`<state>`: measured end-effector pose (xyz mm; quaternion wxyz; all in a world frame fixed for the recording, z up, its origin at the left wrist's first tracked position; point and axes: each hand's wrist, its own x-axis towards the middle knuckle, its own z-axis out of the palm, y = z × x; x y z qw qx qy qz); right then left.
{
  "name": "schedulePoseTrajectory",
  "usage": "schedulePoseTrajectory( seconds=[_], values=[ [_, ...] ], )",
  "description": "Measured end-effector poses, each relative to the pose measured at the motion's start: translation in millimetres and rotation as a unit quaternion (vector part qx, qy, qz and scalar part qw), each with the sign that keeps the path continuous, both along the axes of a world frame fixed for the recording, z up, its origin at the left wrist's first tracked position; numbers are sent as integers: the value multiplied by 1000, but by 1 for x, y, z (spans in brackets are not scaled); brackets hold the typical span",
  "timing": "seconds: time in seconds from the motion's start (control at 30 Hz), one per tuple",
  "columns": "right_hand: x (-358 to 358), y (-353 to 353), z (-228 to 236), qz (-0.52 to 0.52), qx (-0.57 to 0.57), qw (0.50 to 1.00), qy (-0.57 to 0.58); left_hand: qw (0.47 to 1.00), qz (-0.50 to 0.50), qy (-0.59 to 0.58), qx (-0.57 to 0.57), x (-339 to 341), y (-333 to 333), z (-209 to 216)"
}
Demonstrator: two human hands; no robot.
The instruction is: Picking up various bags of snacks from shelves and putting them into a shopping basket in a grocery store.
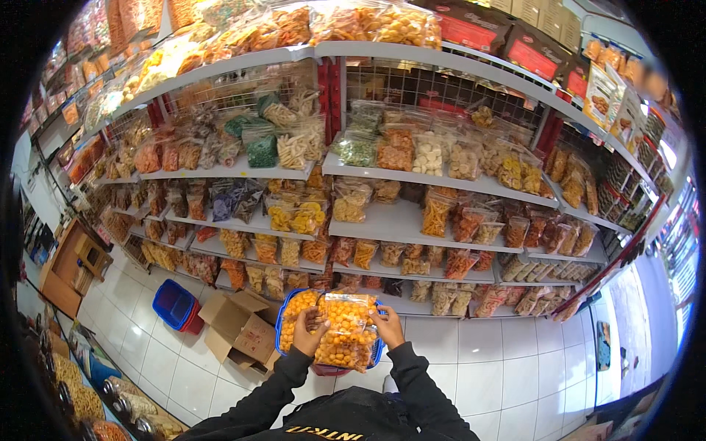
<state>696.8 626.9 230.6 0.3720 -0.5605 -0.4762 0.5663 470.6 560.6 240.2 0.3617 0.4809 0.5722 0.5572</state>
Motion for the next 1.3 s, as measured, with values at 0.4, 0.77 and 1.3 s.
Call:
schedulePoseTrajectory(
  seconds=[0.4,0.77,1.3],
  values=[
    [81,-46,97,151,17,984,98,965,-145,-216,-20,110,-27,76],
    [243,-29,126,185,39,980,66,972,-139,-191,-3,248,2,104],
    [243,163,321,271,325,905,35,971,-54,107,206,231,143,293]
  ],
)
